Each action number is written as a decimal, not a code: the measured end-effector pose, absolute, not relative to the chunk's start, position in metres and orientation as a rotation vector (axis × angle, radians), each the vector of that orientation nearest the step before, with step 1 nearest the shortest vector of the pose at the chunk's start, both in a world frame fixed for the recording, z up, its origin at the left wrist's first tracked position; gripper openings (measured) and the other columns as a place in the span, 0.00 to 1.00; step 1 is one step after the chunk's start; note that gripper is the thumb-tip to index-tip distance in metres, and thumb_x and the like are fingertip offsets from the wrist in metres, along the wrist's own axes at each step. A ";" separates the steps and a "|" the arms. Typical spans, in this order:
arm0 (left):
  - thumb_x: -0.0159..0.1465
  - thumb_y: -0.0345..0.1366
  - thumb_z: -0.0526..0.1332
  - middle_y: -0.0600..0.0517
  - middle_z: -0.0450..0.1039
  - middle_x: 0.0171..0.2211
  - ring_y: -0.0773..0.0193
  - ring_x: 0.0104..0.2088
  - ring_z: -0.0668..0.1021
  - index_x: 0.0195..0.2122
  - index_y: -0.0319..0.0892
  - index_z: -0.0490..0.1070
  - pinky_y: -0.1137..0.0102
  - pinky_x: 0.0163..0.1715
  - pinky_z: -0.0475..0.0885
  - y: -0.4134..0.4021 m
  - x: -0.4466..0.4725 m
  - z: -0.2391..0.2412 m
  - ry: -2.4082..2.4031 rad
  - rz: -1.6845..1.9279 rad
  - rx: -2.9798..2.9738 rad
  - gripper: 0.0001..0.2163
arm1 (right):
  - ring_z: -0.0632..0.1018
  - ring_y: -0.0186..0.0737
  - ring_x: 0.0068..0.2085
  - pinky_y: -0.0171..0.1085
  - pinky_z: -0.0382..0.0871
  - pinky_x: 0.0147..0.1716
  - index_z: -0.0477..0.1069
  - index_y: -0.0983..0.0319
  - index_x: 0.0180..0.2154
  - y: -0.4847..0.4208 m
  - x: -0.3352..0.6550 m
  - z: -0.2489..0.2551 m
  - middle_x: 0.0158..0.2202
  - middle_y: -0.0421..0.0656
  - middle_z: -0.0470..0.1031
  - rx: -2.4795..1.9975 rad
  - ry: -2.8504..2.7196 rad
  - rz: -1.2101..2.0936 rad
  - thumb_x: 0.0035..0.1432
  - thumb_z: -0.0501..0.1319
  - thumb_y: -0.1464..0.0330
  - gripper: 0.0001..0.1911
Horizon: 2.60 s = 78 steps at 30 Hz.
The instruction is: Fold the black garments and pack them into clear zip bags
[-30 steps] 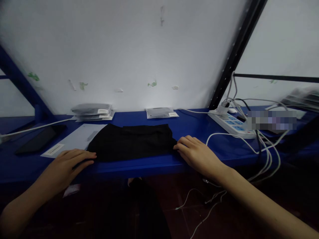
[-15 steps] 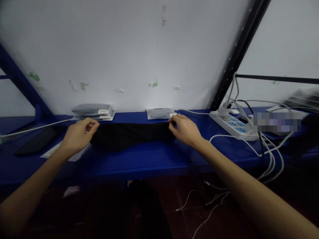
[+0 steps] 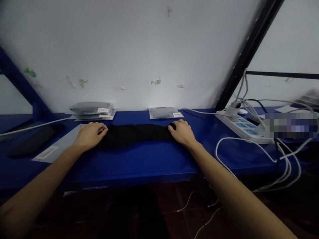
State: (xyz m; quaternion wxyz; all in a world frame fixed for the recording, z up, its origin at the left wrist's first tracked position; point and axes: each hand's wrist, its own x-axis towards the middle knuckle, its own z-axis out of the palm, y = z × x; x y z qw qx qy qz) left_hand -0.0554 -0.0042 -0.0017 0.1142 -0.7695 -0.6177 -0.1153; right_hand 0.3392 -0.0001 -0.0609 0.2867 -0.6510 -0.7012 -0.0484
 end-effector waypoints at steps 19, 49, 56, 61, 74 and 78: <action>0.69 0.39 0.54 0.44 0.77 0.49 0.47 0.52 0.74 0.49 0.42 0.73 0.53 0.51 0.66 -0.011 -0.050 -0.001 -1.843 -0.323 -2.267 0.13 | 0.77 0.46 0.39 0.44 0.68 0.43 0.76 0.59 0.37 -0.018 0.332 -0.045 0.38 0.46 0.80 -1.577 -1.778 -0.015 0.61 0.56 0.62 0.12; 0.70 0.41 0.52 0.45 0.77 0.50 0.48 0.53 0.74 0.49 0.45 0.74 0.55 0.51 0.65 -0.009 -0.053 -0.003 -1.768 -0.234 -2.249 0.15 | 0.76 0.51 0.42 0.48 0.68 0.44 0.74 0.60 0.36 -0.016 0.336 -0.051 0.38 0.50 0.78 -1.765 -1.857 -0.122 0.62 0.55 0.61 0.13; 0.69 0.41 0.51 0.43 0.77 0.50 0.45 0.53 0.74 0.51 0.43 0.75 0.52 0.52 0.66 -0.010 -0.053 -0.001 -1.774 -0.216 -2.261 0.17 | 0.76 0.48 0.39 0.46 0.68 0.43 0.76 0.60 0.37 -0.017 0.337 -0.050 0.36 0.48 0.78 -1.643 -1.866 -0.036 0.60 0.56 0.63 0.12; 0.69 0.41 0.52 0.44 0.77 0.49 0.45 0.54 0.74 0.51 0.45 0.76 0.54 0.52 0.65 -0.010 -0.054 -0.002 -1.759 -0.238 -2.256 0.16 | 0.75 0.45 0.37 0.43 0.68 0.40 0.77 0.62 0.38 -0.018 0.336 -0.050 0.34 0.47 0.76 -1.616 -1.847 -0.025 0.59 0.57 0.63 0.13; 0.70 0.41 0.51 0.45 0.77 0.52 0.47 0.54 0.73 0.52 0.46 0.75 0.54 0.53 0.65 -0.011 -0.054 -0.001 -1.764 -0.189 -2.251 0.17 | 0.75 0.43 0.36 0.43 0.69 0.39 0.77 0.61 0.37 -0.018 0.337 -0.050 0.35 0.47 0.76 -1.605 -1.828 -0.005 0.59 0.57 0.63 0.12; 0.70 0.41 0.52 0.44 0.77 0.51 0.46 0.53 0.73 0.53 0.45 0.75 0.52 0.52 0.65 -0.010 -0.057 -0.001 -1.767 -0.188 -2.249 0.17 | 0.75 0.43 0.35 0.43 0.69 0.38 0.77 0.60 0.38 -0.019 0.336 -0.049 0.34 0.46 0.76 -1.591 -1.830 -0.002 0.58 0.57 0.63 0.12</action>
